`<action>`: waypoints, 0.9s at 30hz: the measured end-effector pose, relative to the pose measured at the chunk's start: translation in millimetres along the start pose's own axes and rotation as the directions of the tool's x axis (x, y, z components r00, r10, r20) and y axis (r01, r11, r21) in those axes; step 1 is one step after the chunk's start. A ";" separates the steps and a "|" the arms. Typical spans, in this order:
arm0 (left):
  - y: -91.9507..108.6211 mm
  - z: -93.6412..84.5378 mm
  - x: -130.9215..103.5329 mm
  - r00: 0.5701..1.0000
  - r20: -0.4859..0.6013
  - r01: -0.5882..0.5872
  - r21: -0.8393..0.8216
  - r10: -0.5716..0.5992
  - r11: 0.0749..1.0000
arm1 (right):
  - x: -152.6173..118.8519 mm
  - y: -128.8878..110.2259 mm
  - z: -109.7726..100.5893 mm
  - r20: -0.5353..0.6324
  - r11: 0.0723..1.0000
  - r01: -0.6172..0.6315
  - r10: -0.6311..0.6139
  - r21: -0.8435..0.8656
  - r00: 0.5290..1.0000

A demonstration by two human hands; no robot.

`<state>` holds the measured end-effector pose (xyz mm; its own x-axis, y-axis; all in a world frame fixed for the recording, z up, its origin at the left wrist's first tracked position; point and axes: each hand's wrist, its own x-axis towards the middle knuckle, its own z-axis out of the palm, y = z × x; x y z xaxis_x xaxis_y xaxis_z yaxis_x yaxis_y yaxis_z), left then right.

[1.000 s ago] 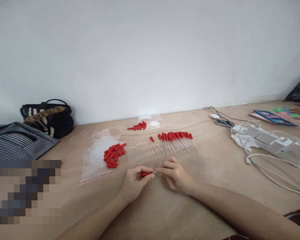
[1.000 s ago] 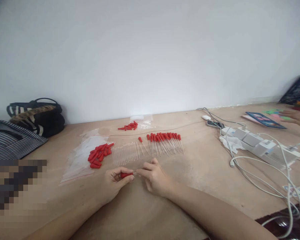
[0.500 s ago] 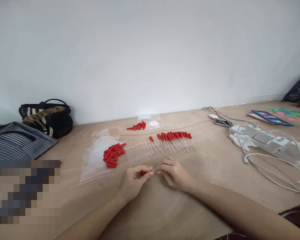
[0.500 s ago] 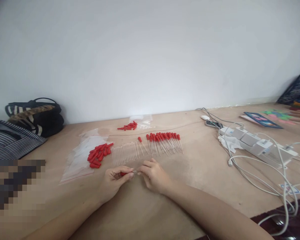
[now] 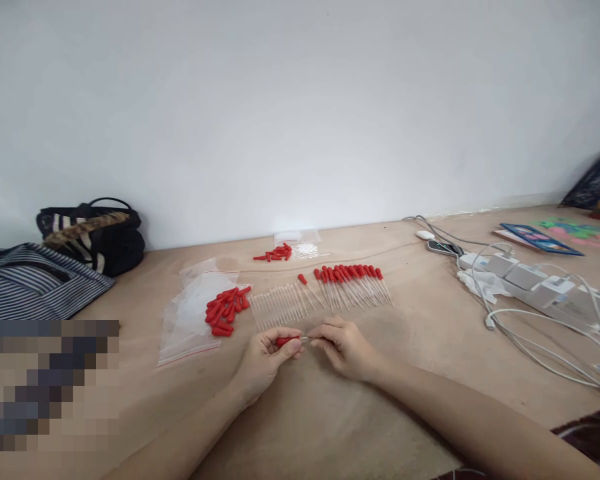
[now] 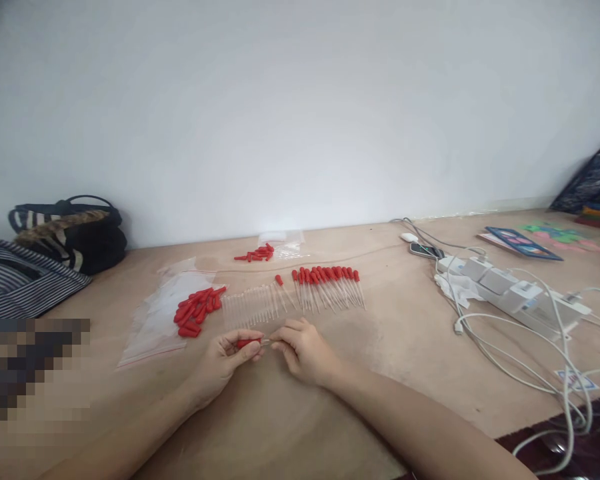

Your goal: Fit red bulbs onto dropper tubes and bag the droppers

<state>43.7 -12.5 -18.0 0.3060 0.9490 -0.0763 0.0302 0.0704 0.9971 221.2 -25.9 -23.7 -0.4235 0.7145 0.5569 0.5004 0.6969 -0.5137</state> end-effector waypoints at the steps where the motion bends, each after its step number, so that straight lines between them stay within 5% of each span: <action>1: 0.5 0.4 -0.6 1.000 0.001 0.004 -0.009 -0.004 1.000 | 0.8 2.2 -1.9 -0.007 1.000 -0.013 0.013 0.010 1.000; 5: 1.1 1.9 -2.5 1.000 -0.017 -0.025 -0.044 0.024 0.999 | 7.7 29.9 -20.8 -0.182 0.974 -0.216 0.200 -0.075 0.963; 8: -1.3 2.0 -2.5 0.999 -0.004 -0.039 -0.006 0.039 0.999 | 13.9 61.9 -40.0 -0.459 0.809 -0.544 0.406 -0.223 0.791; 12: -4.4 1.9 -0.9 0.999 0.025 -0.040 0.061 0.038 0.997 | 19.2 89.1 -52.0 -0.503 0.589 -0.746 0.564 -0.311 0.655; 18: -3.3 -0.1 0.6 0.998 0.051 -0.032 0.102 0.027 0.994 | 23.5 92.7 -45.9 -0.494 0.464 -0.813 0.646 -0.351 0.582; 24: -4.6 0.1 -1.0 0.997 0.065 -0.061 0.175 0.051 0.983 | 22.6 90.0 -45.7 -0.470 0.452 -0.820 0.673 -0.351 0.572; 27: -6.2 -5.4 1.5 0.986 0.025 -0.163 0.366 0.165 0.916 | 20.9 89.2 -46.2 -0.501 0.479 -0.806 0.631 -0.349 0.592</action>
<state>38.8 -9.9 -24.3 0.3307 0.9395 0.0893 0.3264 -0.2026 0.9233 291.8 48.3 -27.7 0.4434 0.8323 0.3327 0.8444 -0.2634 -0.4665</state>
